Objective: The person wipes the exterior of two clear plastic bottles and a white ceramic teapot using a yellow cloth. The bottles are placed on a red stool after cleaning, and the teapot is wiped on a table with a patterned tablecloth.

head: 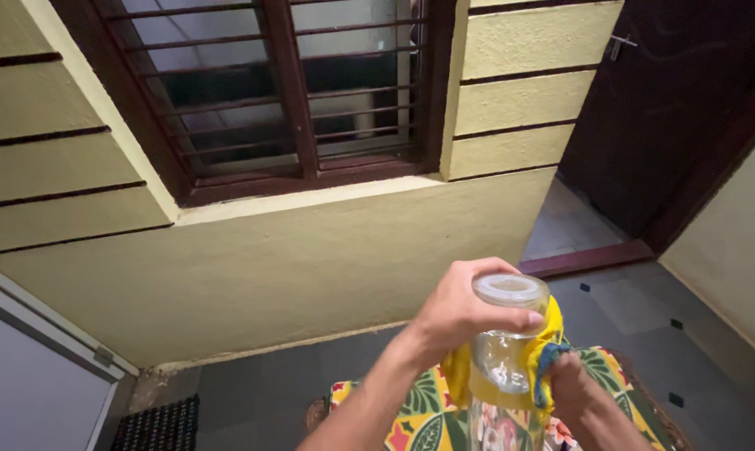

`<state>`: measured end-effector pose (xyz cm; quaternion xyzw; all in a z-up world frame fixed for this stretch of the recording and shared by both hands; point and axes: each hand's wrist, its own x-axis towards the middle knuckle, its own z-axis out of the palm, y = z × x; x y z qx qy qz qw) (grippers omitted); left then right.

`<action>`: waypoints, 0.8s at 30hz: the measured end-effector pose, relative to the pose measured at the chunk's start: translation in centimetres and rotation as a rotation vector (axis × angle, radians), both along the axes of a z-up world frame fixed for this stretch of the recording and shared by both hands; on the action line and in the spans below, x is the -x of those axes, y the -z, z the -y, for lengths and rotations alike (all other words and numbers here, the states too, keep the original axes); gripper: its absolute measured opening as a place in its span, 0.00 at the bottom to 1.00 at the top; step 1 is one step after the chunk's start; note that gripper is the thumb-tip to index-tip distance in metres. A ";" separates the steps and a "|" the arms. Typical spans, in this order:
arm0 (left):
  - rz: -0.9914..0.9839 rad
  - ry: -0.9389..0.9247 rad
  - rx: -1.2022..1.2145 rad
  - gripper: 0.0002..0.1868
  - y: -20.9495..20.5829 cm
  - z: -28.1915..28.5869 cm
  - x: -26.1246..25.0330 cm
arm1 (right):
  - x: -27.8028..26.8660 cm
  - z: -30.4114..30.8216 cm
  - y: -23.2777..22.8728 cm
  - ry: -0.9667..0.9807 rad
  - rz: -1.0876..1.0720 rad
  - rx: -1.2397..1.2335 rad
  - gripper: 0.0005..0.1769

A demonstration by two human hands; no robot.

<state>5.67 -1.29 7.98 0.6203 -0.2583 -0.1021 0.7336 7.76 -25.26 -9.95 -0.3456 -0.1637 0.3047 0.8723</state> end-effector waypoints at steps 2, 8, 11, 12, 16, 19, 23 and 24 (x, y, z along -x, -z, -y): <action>0.039 -0.104 -0.036 0.32 0.0 0.2 0.1 | -0.5 0.1 0.1 0.023 -0.016 0.042 0.41; 0.135 -0.304 -0.073 0.29 -0.5 0.5 1.6 | -1.1 -1.3 -2.8 0.174 0.128 0.278 0.44; 0.110 -0.360 -0.035 0.27 -0.5 0.9 1.9 | 0.2 -3.2 -6.1 0.328 0.229 0.335 0.48; 0.099 -0.375 -0.021 0.27 -0.5 1.0 1.8 | 0.7 -3.8 -7.3 0.377 0.285 0.409 0.48; 0.137 -0.437 0.018 0.27 -0.6 1.3 1.5 | 2.6 -6.6 -11.1 0.596 0.559 0.585 0.46; 0.161 -0.526 -0.022 0.27 -0.9 2.2 1.4 | 3.9 -8.3 -12.3 0.799 0.733 0.626 0.46; 0.223 -0.580 -0.109 0.27 -1.7 2.3 1.7 | 4.9 -9.5 -12.9 0.959 0.784 0.716 0.45; 0.229 -0.581 -0.123 0.28 -1.8 2.4 1.8 | 5.1 -9.7 -12.7 1.043 0.792 0.775 0.47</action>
